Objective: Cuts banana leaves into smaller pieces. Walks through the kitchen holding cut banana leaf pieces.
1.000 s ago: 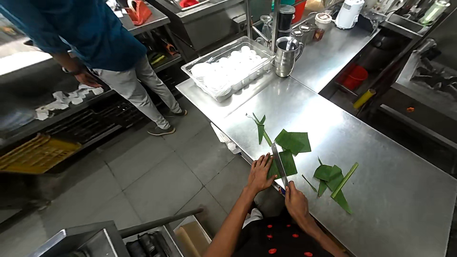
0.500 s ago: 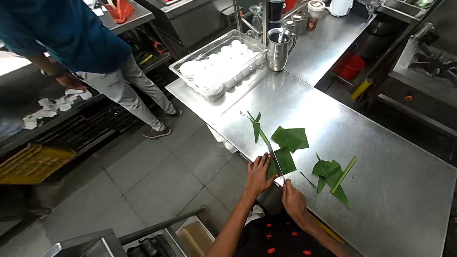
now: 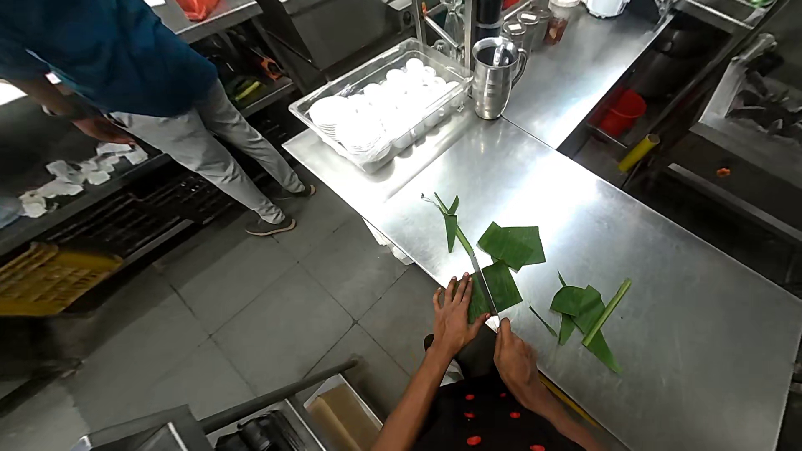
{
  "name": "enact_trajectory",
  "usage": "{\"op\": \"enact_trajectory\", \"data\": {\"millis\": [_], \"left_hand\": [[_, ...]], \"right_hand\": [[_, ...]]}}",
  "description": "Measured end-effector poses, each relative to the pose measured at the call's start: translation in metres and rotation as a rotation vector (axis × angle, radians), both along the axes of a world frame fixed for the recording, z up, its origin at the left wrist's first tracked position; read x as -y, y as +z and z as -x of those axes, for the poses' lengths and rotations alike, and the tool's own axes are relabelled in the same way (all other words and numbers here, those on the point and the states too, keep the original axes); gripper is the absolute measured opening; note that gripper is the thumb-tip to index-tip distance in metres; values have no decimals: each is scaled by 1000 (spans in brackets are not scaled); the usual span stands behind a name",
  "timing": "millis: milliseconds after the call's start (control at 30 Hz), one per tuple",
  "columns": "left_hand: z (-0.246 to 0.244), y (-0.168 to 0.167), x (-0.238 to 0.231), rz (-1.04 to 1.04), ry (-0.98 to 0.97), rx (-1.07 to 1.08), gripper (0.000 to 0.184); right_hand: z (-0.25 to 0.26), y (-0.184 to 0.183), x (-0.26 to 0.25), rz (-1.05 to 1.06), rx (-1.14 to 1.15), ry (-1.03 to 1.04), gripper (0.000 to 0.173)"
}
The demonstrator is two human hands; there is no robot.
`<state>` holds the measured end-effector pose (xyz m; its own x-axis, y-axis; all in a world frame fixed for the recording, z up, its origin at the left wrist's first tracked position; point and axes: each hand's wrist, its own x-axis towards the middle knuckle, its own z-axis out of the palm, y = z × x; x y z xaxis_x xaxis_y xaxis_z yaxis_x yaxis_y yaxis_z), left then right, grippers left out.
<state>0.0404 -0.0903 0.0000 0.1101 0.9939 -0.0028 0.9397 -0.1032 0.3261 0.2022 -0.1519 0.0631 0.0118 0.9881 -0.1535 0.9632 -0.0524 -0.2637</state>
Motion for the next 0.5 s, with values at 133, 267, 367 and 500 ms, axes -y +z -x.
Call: {"op": "enact_trajectory", "data": {"millis": [133,267,367,500], "left_hand": [[-2,4,1,39,11,-9,101],[-5,6,1,69,24,16,101],[-6,8,-1,104,29,22,101],[-5,13,-4,141,22,65,97]], "right_hand": [[4,0,-6,11,12,-17,28],[9,8,-17,78,11,-21,32],[16,12,-31,119,31,-7,33],[30,19,-61,194,53,-2,33]]}}
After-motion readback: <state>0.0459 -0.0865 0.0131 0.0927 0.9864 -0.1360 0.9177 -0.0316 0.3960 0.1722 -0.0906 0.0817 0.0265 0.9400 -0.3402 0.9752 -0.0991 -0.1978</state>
